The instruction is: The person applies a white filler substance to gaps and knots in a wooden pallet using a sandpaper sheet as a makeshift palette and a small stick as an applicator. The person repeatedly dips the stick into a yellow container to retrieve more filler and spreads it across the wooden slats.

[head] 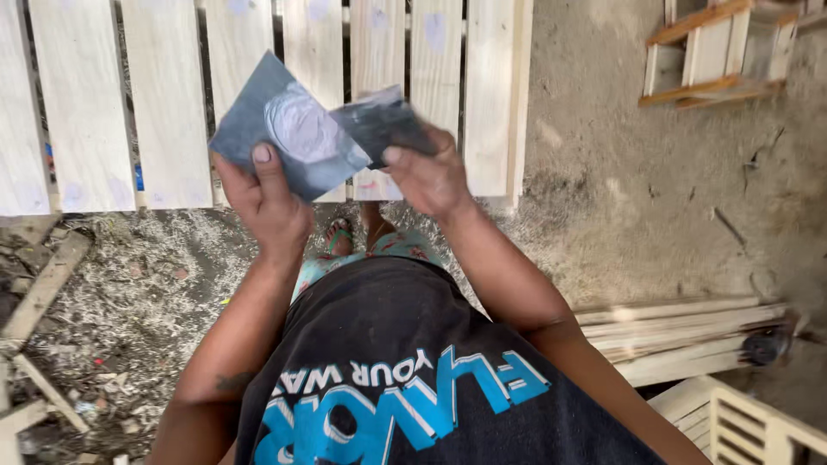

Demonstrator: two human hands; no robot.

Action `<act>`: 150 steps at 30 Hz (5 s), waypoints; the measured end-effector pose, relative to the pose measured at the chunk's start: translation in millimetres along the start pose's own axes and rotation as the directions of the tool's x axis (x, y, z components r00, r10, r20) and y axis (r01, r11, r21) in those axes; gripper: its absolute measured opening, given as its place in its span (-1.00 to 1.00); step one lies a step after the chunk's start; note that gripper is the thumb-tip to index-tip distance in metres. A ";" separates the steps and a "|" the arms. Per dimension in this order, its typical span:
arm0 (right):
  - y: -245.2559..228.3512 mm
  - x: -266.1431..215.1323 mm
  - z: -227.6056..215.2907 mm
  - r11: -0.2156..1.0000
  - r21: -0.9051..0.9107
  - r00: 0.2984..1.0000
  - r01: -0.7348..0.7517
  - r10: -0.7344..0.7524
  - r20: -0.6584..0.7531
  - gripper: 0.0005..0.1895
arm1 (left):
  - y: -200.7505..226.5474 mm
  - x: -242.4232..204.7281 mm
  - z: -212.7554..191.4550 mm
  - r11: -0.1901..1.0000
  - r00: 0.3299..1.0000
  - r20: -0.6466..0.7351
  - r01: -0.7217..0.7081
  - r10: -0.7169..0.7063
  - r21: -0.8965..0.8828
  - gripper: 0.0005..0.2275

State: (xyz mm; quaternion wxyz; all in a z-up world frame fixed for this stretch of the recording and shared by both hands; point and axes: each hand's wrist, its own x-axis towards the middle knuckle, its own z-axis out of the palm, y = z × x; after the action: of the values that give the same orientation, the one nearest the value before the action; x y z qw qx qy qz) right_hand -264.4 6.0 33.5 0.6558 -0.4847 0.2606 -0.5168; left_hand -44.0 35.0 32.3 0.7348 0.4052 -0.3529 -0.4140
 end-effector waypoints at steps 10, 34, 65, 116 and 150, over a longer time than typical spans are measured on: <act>-5.7 -42.5 17.7 0.497 -0.866 0.919 -0.050 0.363 0.156 -0.36 | 37.7 -9.4 -7.3 0.978 0.993 0.096 -0.045 0.065 -0.203 -0.63; -118.2 -23.3 -50.8 0.074 -0.958 0.952 0.275 -0.156 0.261 -0.74 | -6.3 34.2 46.3 0.868 0.811 0.352 0.496 -0.467 0.012 -0.70; 33.3 156.0 -348.9 -0.255 -0.807 0.818 -0.533 0.090 -0.569 -0.71 | -187.7 167.6 -116.4 0.585 0.721 0.302 0.687 -0.624 -0.431 -0.50; -22.8 200.8 -303.5 0.150 -0.969 0.979 -0.194 0.092 -0.182 -0.64 | -213.8 176.9 -144.9 0.424 0.603 0.430 0.789 -0.672 -0.445 -0.56; -114.9 -13.9 -62.5 0.963 -0.206 0.876 0.172 -0.245 -0.415 -0.63 | -93.9 45.2 118.5 0.980 0.911 0.407 0.015 0.068 -0.197 -0.66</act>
State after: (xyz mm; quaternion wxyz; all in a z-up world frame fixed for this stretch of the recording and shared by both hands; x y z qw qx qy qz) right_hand -370.5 -3.5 110.6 0.4790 -0.4338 0.3883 -0.6570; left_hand -157.0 -72.2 7.3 0.6857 0.2297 -0.4628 -0.5127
